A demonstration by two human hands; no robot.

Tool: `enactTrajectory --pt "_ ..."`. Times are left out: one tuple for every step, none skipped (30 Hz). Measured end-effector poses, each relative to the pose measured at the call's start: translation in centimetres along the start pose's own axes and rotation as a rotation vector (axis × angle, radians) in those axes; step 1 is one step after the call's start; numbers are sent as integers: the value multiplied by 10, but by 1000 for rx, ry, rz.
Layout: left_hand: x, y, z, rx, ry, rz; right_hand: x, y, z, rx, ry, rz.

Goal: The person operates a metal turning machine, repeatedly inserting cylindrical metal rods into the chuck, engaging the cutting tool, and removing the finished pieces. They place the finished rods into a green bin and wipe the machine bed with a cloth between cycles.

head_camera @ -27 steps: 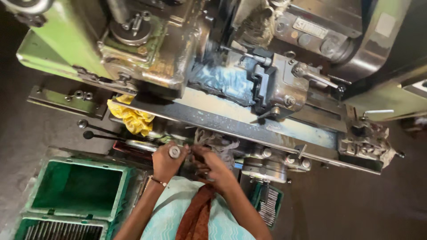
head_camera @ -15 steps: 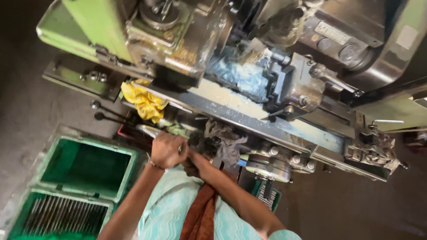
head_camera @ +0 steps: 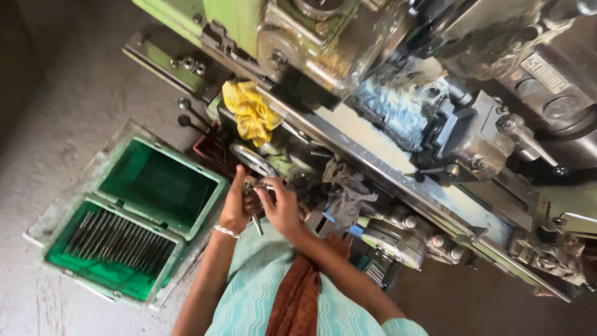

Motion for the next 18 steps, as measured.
enactTrajectory --pt "2 -2 0 28 55 -22 0 5 3 96 0 -19" --pt "1 -4 -1 56 106 -40 1 7 11 195 4 -44" --pt "2 -8 -6 72 156 -59 4 8 5 137 -16 -123" --pt "2 -7 -11 87 202 -78 2 9 -1 81 -34 -205" --pt "5 -9 -20 94 246 -108 -13 4 -14 22 -167 -93" --pt "-36 -15 -34 -234 678 397 -33 -1 -23 -146 -105 69" --pt "-50 -42 -29 -544 1119 877 -39 -10 -36 -116 -153 77" --pt "-52 -41 -61 -664 1010 778 -49 -18 -45 -128 -221 126" --pt "-61 -34 -86 -777 891 702 -59 -25 -58 -129 -239 180" --pt "-74 -31 -98 -840 912 805 -68 -34 -72 -123 -266 233" --pt "-81 -32 -110 -901 936 903 -66 -45 -85 -129 -299 188" --pt "-86 -22 -125 -955 961 858 -66 -55 -95 -143 -331 130" --pt "-86 -19 -144 -1015 995 806 -65 -70 -103 -109 -371 164" --pt "-90 -13 -157 -965 1027 755 -66 -86 -110 -81 -412 193" --pt "-91 -4 -169 -909 1051 704 -65 -98 -115 -48 -462 217" --pt "-87 16 -170 -848 1069 652 -77 -110 -125 -50 -455 301" --pt "-88 19 -181 -823 1102 609 -78 -124 -125 -57 -440 389" --pt "-86 29 -187 -793 1131 563 -85 -136 -130 -60 -430 477"
Point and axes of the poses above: each hand's wrist, its own y-axis towards the middle knuckle, its own z-axis out of the palm, x = y × z, the point moved 8 cm from there along y, towards the middle knuckle, and after that the axes turned 10 degrees about -z, right-handed, at the moved point
